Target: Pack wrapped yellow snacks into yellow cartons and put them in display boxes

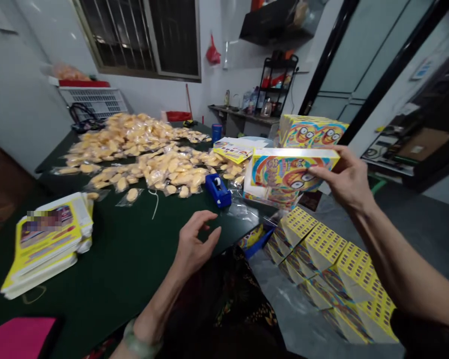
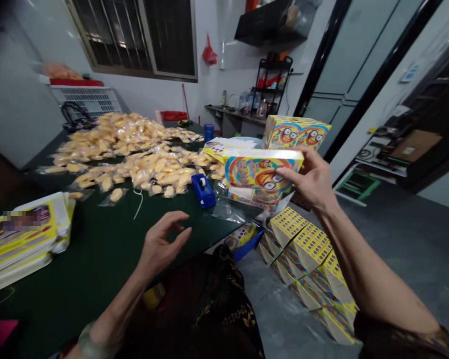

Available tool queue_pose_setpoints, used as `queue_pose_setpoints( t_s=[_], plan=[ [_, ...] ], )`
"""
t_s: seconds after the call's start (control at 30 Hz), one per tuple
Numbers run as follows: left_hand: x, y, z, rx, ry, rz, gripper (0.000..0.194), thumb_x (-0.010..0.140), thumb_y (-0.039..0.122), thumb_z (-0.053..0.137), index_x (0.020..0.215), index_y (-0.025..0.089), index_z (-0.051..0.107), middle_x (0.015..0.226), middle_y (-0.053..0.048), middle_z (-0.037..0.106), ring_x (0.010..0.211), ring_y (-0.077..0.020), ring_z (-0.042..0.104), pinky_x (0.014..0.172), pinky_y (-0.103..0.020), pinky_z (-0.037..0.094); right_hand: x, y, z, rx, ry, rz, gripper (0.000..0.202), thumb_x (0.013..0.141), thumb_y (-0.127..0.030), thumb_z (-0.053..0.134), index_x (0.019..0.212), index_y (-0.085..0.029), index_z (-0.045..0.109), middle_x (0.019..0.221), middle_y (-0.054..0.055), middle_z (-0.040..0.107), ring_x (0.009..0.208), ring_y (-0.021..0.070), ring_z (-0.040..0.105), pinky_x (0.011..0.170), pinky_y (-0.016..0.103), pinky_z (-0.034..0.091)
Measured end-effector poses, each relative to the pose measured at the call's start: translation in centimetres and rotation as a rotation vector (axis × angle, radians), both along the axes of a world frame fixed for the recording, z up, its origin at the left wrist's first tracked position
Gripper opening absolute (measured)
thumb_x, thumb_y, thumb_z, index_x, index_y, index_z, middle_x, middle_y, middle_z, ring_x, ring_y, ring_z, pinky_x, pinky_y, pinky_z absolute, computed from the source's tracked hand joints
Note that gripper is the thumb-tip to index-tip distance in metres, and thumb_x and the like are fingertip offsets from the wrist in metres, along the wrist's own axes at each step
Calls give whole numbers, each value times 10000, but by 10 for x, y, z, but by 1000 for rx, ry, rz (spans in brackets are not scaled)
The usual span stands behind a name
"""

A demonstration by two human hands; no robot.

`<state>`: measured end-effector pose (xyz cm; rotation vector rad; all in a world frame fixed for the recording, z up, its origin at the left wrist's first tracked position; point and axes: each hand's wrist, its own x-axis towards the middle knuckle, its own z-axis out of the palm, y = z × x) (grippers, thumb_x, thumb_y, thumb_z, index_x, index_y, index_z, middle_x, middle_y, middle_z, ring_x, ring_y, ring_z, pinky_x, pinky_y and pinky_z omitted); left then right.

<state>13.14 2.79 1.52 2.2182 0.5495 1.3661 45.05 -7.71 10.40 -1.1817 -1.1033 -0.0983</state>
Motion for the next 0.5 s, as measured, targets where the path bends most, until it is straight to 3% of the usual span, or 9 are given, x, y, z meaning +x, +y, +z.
queue_pose_setpoints(
  t_s=[0.13,0.23,0.37,0.5],
  plan=[
    [73,21,11,155,89,-186,241,790,177,599,1031,186,616,1008,-92,670,918,-188,646,711,-293,555,46,-13,22,107,-182,-254,416,614,-226,805,922,-216,526,966,73,630,841,139,598,793,323,475],
    [142,37,25,287,201,-298,317,799,158,571,1115,176,583,1100,-122,639,1054,-229,609,908,-392,521,74,-15,32,50,-271,-356,412,649,-157,783,949,-210,505,924,58,637,788,109,589,745,284,459],
    [232,52,37,370,574,-266,449,784,137,570,1227,130,499,1313,-164,509,1222,-261,490,1021,-399,443,104,-5,34,-126,-323,-186,368,706,-185,745,1005,-184,531,1003,83,659,882,125,610,783,291,462],
    [278,59,33,399,683,-218,424,749,108,570,1169,123,514,1249,-179,514,1163,-316,488,928,-476,460,123,5,32,-262,-432,-93,389,722,-295,724,1054,-202,545,1102,79,629,1034,204,580,940,387,440]
  ],
)
